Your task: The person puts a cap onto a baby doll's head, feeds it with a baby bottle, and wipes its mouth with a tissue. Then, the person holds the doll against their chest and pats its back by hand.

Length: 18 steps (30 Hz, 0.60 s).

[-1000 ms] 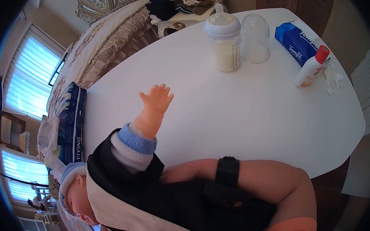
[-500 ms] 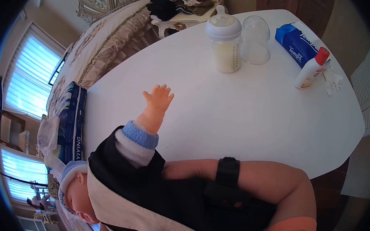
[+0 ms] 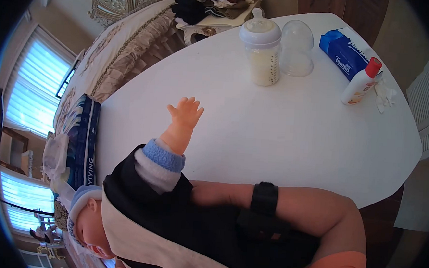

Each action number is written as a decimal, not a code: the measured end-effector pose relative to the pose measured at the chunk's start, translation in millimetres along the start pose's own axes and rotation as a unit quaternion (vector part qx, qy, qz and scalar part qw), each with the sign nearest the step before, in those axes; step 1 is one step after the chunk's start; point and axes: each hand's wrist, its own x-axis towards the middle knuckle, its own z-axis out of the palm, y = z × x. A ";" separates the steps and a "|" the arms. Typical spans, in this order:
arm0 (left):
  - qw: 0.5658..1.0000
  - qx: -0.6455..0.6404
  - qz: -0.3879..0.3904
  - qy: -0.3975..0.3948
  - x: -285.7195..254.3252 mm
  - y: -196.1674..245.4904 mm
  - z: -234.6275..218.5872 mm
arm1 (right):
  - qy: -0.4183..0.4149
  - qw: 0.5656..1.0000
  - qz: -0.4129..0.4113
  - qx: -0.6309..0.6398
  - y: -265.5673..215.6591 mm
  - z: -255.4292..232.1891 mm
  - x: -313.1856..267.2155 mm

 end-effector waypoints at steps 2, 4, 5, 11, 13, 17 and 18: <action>1.000 -0.002 0.000 0.002 2.9 -2.2 -1.3 | 0.037 0.999 0.013 0.018 0.5 1.3 -0.7; 1.000 -0.004 -0.001 0.004 8.4 -3.7 1.6 | -0.035 0.992 -0.124 -0.005 25.3 15.8 11.2; 1.000 -0.005 -0.001 0.005 12.1 -5.3 0.2 | -0.035 0.992 -0.123 -0.006 23.0 13.8 8.3; 1.000 -0.004 -0.006 0.017 8.7 -6.5 27.2 | 0.015 0.999 -0.031 0.011 24.6 12.8 13.4; 1.000 0.003 -0.010 0.025 -3.0 -0.3 66.2 | 0.013 0.998 0.057 -0.012 2.4 0.4 3.6; 0.999 0.016 -0.014 0.040 -29.6 13.1 136.3 | -0.055 0.997 -0.046 0.005 5.0 4.2 2.0; 0.999 0.018 -0.014 0.044 -36.3 15.7 149.6 | -0.051 0.997 -0.040 0.041 6.2 5.2 1.7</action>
